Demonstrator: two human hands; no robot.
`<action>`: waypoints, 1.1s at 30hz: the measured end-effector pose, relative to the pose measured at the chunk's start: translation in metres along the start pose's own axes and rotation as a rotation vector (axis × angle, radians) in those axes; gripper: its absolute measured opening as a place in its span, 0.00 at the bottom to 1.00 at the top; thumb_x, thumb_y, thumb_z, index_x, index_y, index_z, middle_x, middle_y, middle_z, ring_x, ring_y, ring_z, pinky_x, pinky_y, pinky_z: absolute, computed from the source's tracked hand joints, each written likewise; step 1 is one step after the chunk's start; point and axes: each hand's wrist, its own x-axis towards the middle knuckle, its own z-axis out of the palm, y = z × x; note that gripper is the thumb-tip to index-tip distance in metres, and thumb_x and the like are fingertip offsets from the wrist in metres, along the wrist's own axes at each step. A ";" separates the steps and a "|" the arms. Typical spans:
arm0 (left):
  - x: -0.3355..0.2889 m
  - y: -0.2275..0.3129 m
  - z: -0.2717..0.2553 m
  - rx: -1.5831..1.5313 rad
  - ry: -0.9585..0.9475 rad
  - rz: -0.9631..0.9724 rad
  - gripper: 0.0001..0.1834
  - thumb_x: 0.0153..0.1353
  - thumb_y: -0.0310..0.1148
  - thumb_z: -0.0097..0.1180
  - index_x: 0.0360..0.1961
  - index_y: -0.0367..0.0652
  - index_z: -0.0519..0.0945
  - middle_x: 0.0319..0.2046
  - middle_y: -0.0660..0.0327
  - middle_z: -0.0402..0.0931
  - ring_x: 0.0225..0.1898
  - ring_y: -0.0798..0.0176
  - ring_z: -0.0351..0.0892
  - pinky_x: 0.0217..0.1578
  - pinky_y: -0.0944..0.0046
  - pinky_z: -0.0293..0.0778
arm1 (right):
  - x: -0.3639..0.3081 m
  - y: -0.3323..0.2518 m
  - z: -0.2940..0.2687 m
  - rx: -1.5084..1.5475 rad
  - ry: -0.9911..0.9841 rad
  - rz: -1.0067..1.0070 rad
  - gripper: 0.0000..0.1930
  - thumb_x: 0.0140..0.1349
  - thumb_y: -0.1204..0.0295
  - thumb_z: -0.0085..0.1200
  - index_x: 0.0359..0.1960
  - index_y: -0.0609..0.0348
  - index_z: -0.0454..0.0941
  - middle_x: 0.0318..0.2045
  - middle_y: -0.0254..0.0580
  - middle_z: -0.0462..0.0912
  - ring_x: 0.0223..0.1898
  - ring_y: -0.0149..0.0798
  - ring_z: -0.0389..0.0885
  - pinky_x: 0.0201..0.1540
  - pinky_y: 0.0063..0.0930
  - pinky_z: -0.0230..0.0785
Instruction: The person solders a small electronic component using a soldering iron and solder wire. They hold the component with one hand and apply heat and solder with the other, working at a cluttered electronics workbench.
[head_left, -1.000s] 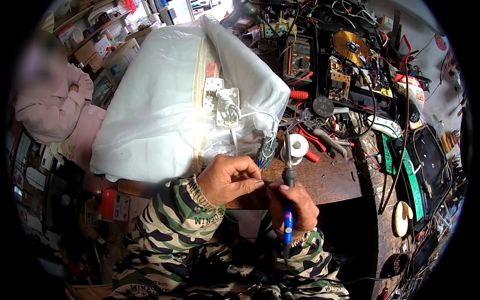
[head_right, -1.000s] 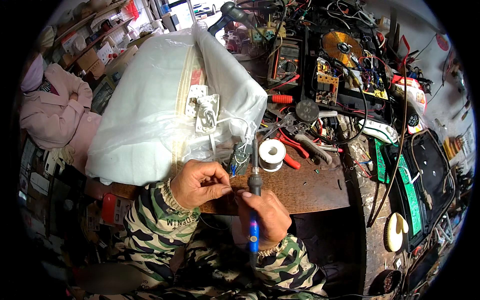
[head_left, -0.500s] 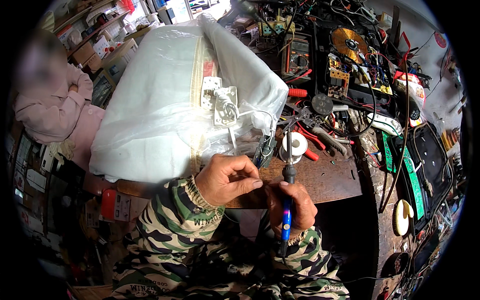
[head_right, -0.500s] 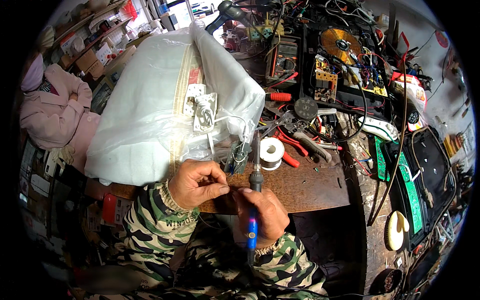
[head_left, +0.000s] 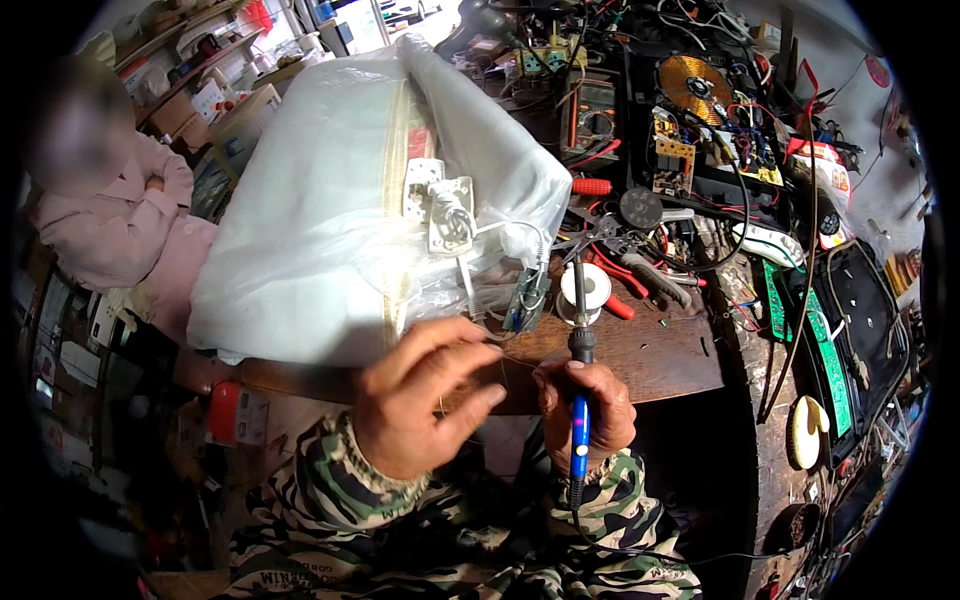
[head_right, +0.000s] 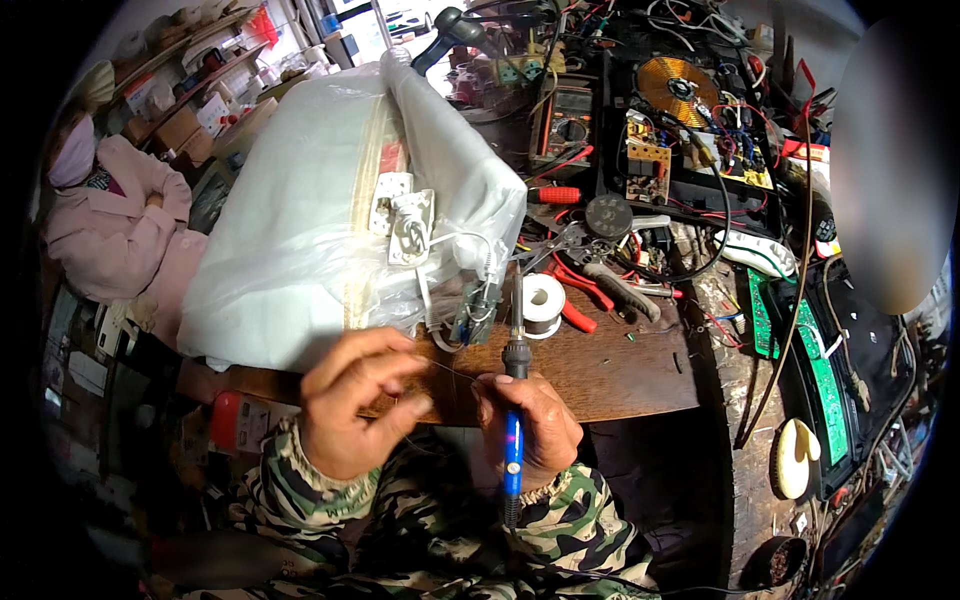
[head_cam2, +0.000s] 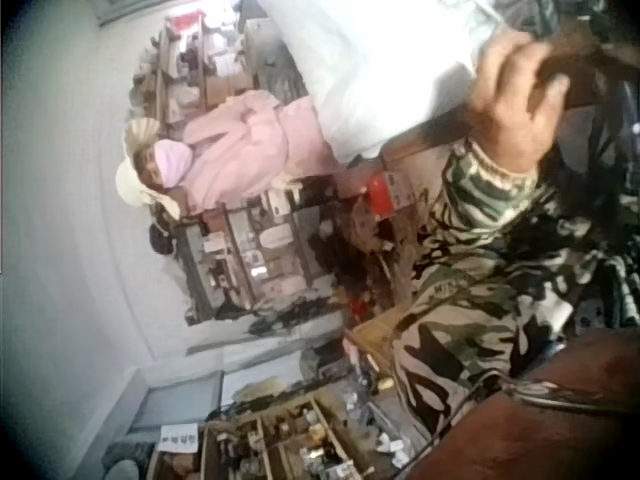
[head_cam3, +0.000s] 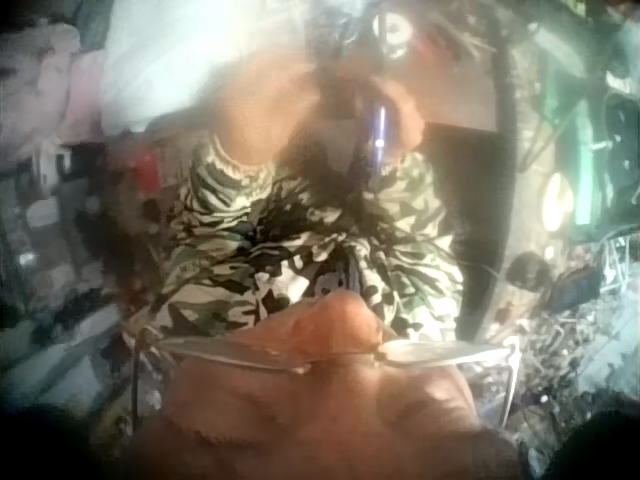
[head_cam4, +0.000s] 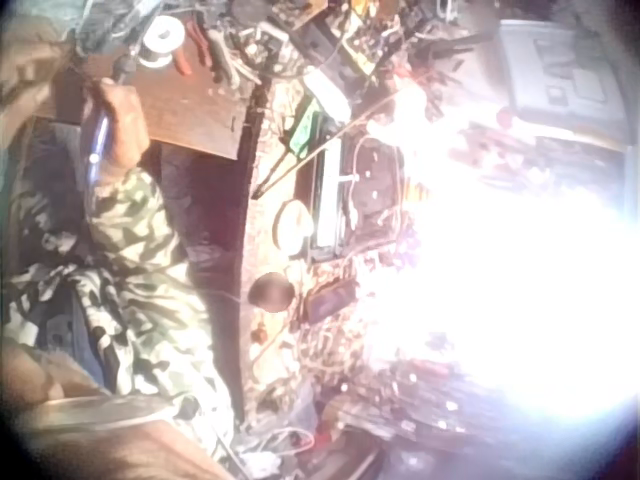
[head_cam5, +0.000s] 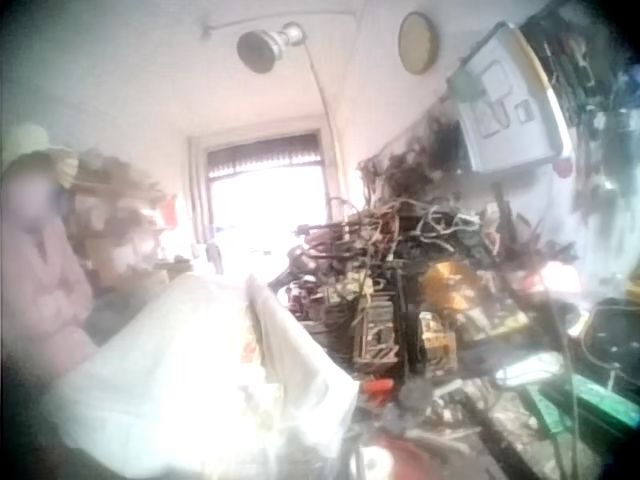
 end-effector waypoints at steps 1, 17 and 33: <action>-0.001 0.005 0.003 0.003 -0.028 0.025 0.20 0.48 0.24 0.71 0.44 0.38 0.82 0.46 0.52 0.78 0.42 0.52 0.82 0.41 0.59 0.80 | -0.002 0.002 -0.001 0.032 -0.007 0.006 0.20 0.56 0.88 0.63 0.48 0.62 0.72 0.34 0.50 0.85 0.36 0.36 0.86 0.40 0.28 0.79; -0.016 -0.025 0.035 -0.435 -0.158 -0.251 0.06 0.63 0.24 0.63 0.37 0.34 0.79 0.36 0.61 0.78 0.30 0.76 0.74 0.31 0.74 0.71 | -0.003 0.003 -0.005 0.140 -0.033 0.087 0.20 0.55 0.87 0.65 0.48 0.61 0.72 0.34 0.49 0.85 0.37 0.34 0.85 0.39 0.26 0.79; 0.017 -0.027 0.045 -0.277 -0.019 -0.329 0.06 0.57 0.25 0.63 0.30 0.32 0.79 0.49 0.49 0.77 0.33 0.70 0.78 0.35 0.68 0.74 | -0.004 -0.009 -0.015 0.165 0.119 0.201 0.20 0.70 0.72 0.49 0.59 0.74 0.69 0.37 0.56 0.85 0.39 0.42 0.86 0.47 0.33 0.77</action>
